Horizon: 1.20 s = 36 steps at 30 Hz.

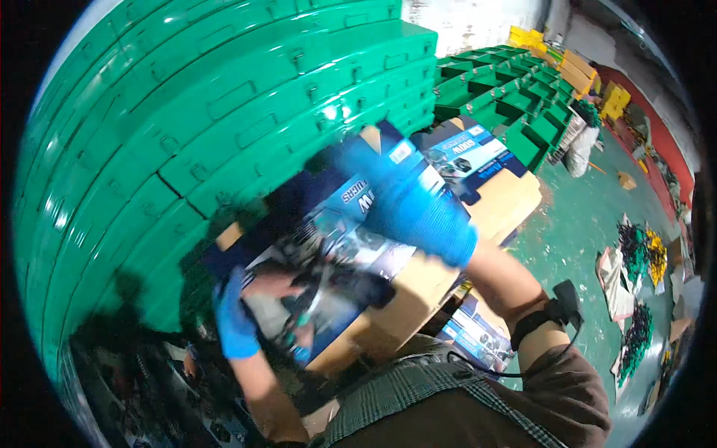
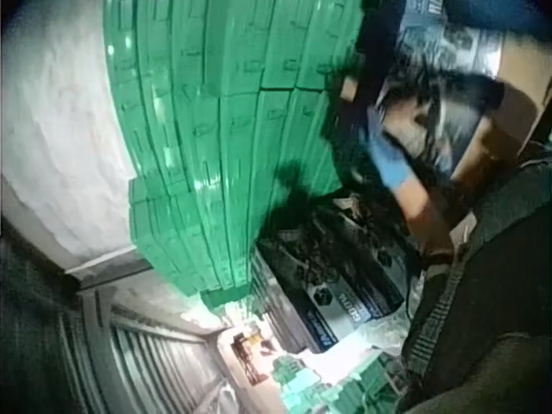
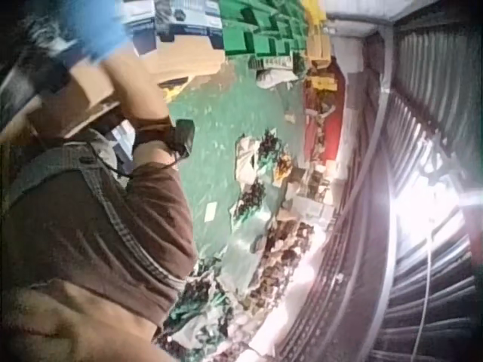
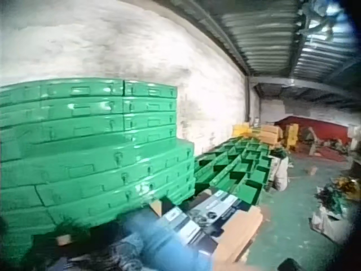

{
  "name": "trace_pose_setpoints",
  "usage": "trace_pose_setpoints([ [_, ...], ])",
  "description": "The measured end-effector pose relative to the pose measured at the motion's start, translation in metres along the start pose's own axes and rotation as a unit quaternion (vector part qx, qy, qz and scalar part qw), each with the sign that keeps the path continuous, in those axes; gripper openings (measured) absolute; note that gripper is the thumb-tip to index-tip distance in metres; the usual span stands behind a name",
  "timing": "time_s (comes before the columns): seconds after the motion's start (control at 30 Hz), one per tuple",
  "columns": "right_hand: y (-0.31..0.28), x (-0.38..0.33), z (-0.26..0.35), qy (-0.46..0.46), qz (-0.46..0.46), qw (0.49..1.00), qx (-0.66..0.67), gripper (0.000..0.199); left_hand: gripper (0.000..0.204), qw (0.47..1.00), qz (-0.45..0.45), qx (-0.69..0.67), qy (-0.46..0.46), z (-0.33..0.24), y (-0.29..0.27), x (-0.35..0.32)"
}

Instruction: Assembling cardboard product boxes and packing items into them in a warehouse setting.

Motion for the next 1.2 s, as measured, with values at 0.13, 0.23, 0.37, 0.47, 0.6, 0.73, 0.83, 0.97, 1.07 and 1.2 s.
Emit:
trace_pose_setpoints([
  [0.13,0.026,0.037,-0.075,0.282,0.020,0.959,0.015,0.067,0.038,0.944,-0.173,0.130,0.250,-0.095,-0.012,-0.116],
  [0.23,0.064,0.062,-0.046,0.246,0.069,0.929,0.269,0.057,0.043,0.900,-0.252,0.194,0.299,-0.093,-0.083,-0.176],
  [0.37,0.121,0.048,-0.019,0.223,0.133,0.923,0.283,0.043,0.050,0.847,-0.379,0.300,0.220,-0.059,-0.101,-0.228],
  [0.47,0.130,0.020,-0.017,0.159,0.324,0.813,0.458,0.050,0.051,0.880,-0.343,0.274,0.183,-0.019,-0.121,-0.230],
  [0.6,0.142,-0.056,-0.063,0.224,0.409,0.722,0.512,0.060,0.053,0.948,-0.294,-0.037,0.115,-0.006,-0.054,-0.164],
  [0.73,0.175,-0.101,-0.067,0.294,0.270,0.636,0.660,0.064,0.049,0.946,-0.251,0.131,0.158,-0.016,-0.050,-0.132],
  [0.83,0.193,-0.086,-0.029,0.269,0.253,0.796,0.480,0.061,0.057,0.838,-0.228,0.466,0.167,-0.015,-0.048,-0.116],
  [0.97,0.239,-0.105,-0.020,0.080,0.233,0.948,0.199,0.066,0.067,0.812,-0.189,0.517,0.192,0.016,-0.060,-0.097],
  [1.07,0.249,-0.093,-0.037,0.165,0.290,0.870,0.364,0.082,0.070,0.895,-0.209,0.371,0.130,0.016,-0.062,-0.083],
  [1.2,0.241,-0.073,-0.019,0.128,0.290,0.910,0.268,0.082,0.064,0.781,-0.278,0.548,0.116,0.026,-0.061,-0.065],
])
Point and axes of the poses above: each hand's wrist, its own x-axis towards the middle knuckle, its own y-axis out of the palm, z = x × y, the point moved 3 cm from there along x, towards the middle knuckle, and after that the axes turned 7 degrees about -x, right-handed, at the moved point
